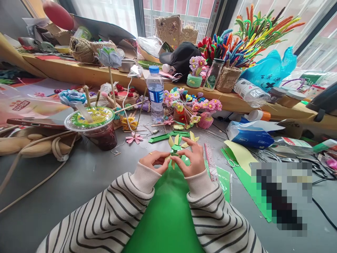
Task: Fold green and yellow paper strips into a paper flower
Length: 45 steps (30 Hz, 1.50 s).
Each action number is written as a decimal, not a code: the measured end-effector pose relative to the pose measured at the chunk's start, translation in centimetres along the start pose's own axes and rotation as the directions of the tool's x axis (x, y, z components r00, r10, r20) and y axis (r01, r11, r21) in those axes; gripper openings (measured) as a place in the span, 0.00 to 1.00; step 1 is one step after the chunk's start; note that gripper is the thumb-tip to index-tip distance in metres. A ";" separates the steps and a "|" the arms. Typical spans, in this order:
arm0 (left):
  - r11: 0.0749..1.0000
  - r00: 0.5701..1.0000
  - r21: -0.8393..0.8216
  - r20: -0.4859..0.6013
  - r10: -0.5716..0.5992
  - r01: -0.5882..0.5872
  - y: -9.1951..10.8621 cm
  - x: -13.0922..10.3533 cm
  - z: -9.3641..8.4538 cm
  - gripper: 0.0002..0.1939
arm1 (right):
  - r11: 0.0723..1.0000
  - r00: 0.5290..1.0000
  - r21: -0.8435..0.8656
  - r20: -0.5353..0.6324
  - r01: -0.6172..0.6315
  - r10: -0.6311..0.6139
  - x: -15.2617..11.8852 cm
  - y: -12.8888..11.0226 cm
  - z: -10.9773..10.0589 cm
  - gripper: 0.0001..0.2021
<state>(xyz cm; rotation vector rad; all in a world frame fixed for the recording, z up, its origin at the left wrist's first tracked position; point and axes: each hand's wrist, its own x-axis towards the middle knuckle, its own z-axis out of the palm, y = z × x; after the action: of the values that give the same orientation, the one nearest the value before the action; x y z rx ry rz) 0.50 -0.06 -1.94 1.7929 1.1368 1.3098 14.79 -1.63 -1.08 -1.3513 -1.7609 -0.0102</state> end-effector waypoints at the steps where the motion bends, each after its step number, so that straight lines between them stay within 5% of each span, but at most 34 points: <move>1: 1.000 0.999 -0.008 -0.029 0.025 -0.025 -0.2 0.0 0.1 0.09 | 0.999 1.000 -0.021 -0.007 0.029 -0.029 0.0 0.0 0.0 0.06; 7: 0.992 0.992 -0.047 -0.055 0.118 -0.120 -0.4 -0.2 0.1 0.09 | 1.000 0.987 0.007 -0.163 -0.006 0.007 0.0 -0.5 0.1 0.07; 12: 0.992 0.998 -0.110 -0.013 0.065 -0.066 -0.1 -0.2 -0.1 0.16 | 0.994 0.973 -0.106 -0.222 0.041 -0.064 0.5 -0.9 -0.5 0.15; 18: 0.984 0.994 -0.143 -0.015 0.109 -0.111 0.1 -0.3 -0.2 0.18 | 0.963 0.970 -0.205 -0.130 0.177 -0.206 0.7 -1.2 -1.3 0.12; 24: 0.975 0.988 -0.164 -0.042 0.146 -0.151 0.3 -0.6 0.1 0.21 | 0.973 0.975 -0.139 -0.094 0.186 -0.200 0.9 -1.5 -1.3 0.13; 32: 0.986 0.980 -0.099 0.135 0.149 -0.136 0.6 -0.4 -0.3 0.22 | 0.977 0.976 0.024 0.028 0.213 -0.214 1.0 -2.4 -1.7 0.14; 36: 0.987 0.984 -0.113 0.126 0.128 -0.114 0.4 -0.1 -0.8 0.19 | 0.949 0.998 0.314 0.048 -0.045 0.031 1.4 -1.8 -2.4 0.14; 39: 0.972 0.965 -0.117 0.144 0.217 -0.201 0.4 -0.1 -0.9 0.17 | 0.823 0.941 0.456 0.156 -0.337 0.299 1.7 -1.2 -2.6 0.17; 42: 0.947 0.934 -0.103 0.164 0.317 -0.304 0.2 -0.3 -0.7 0.17 | 0.730 0.919 0.558 0.234 -0.395 0.318 1.7 -1.3 -2.4 0.21; 45: 0.926 0.912 -0.043 0.163 0.376 -0.374 0.0 -0.7 -0.6 0.17 | 0.697 0.915 0.599 0.190 -0.396 0.356 1.6 -2.0 -2.2 0.17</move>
<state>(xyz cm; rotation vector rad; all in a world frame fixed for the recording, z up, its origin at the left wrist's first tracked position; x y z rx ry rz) -0.17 -0.68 -2.01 2.1426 0.7121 1.3377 14.64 -2.31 2.25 -1.1725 -1.3084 0.7956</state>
